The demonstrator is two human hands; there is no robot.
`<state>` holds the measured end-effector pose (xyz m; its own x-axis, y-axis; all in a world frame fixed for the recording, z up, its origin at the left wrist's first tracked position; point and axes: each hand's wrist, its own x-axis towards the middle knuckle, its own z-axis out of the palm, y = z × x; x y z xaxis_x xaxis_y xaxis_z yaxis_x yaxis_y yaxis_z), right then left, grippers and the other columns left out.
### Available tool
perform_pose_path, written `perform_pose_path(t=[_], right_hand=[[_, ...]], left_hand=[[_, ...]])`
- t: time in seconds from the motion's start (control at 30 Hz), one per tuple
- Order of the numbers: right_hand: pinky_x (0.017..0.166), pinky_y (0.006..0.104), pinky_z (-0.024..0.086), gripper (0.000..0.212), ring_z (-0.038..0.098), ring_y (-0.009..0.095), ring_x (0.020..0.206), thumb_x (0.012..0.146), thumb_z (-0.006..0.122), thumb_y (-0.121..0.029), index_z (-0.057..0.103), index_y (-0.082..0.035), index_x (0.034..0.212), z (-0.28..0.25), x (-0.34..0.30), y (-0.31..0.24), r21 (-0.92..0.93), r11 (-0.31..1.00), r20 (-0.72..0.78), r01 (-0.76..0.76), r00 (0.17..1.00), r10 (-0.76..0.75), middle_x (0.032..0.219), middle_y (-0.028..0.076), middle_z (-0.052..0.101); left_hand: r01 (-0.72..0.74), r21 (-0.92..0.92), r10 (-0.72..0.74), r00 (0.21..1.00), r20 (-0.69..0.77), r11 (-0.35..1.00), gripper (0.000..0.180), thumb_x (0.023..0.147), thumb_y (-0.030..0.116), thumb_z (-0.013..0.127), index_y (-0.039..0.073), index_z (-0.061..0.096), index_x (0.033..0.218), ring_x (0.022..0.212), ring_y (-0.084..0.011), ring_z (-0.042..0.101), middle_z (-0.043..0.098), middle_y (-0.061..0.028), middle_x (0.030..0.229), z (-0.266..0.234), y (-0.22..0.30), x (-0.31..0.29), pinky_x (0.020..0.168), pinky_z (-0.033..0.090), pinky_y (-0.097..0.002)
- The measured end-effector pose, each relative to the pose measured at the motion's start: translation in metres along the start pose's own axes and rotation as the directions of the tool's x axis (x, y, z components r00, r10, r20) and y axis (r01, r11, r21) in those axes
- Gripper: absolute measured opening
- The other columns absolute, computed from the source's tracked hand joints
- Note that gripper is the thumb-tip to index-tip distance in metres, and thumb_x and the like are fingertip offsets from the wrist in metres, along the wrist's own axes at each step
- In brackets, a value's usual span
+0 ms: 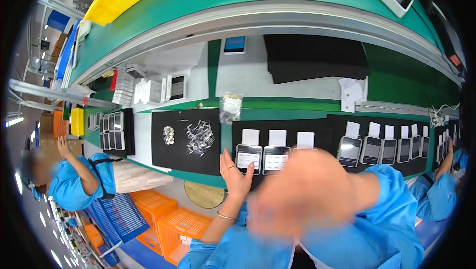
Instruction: The recorder is inserting small metal components into electronic device frames on a factory assembly line.
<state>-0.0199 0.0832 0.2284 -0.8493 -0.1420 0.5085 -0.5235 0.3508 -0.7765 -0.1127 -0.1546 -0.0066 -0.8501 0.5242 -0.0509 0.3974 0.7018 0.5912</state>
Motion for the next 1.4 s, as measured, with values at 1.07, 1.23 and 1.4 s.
perform_pose_path(t=[1.07, 1.23, 1.4], right_hand=[[0.079, 0.0271, 0.047, 0.032, 0.062, 0.016, 0.096, 0.080, 0.062, -0.018, 0.065, -0.009, 0.111, 0.330, -0.028, 0.147, -0.614, 0.627, -0.365, -0.479, 0.877, 0.313, 0.103, 0.002, 0.064], [0.086, 0.0412, 0.048, 0.031, 0.061, 0.028, 0.105, 0.077, 0.068, -0.012, 0.063, -0.007, 0.107, 0.325, -0.006, 0.173, -0.657, 0.454, -0.606, -0.602, 0.780, 0.158, 0.112, 0.009, 0.063], [0.094, 0.0464, 0.049, 0.037, 0.058, 0.039, 0.111, 0.088, 0.064, -0.020, 0.062, -0.003, 0.120, 0.245, 0.023, 0.229, -0.431, 0.230, -0.840, -0.872, 0.481, 0.251, 0.119, 0.018, 0.065]], left_hand=[[-0.858, -0.250, 0.791, 0.251, 0.558, 0.449, 0.056, 0.079, 0.044, 0.075, 0.012, 0.058, 0.122, 0.140, -0.0331, 0.031, 0.045, -0.0094, 0.142, -0.077, -0.193, 0.095, 0.109, 0.017, -0.0641], [-0.802, -0.439, 0.903, 0.276, 0.329, 0.405, 0.064, 0.083, 0.034, 0.074, 0.009, 0.044, 0.134, 0.137, -0.0423, 0.031, 0.040, -0.0188, 0.139, -0.083, -0.193, 0.095, 0.109, 0.016, -0.0648], [-0.878, -0.465, 0.933, -0.068, 0.352, 0.111, 0.068, 0.083, 0.038, 0.072, 0.011, 0.048, 0.141, 0.139, -0.0359, 0.036, 0.046, -0.0143, 0.141, -0.121, -0.247, 0.091, 0.109, 0.024, -0.0619]])
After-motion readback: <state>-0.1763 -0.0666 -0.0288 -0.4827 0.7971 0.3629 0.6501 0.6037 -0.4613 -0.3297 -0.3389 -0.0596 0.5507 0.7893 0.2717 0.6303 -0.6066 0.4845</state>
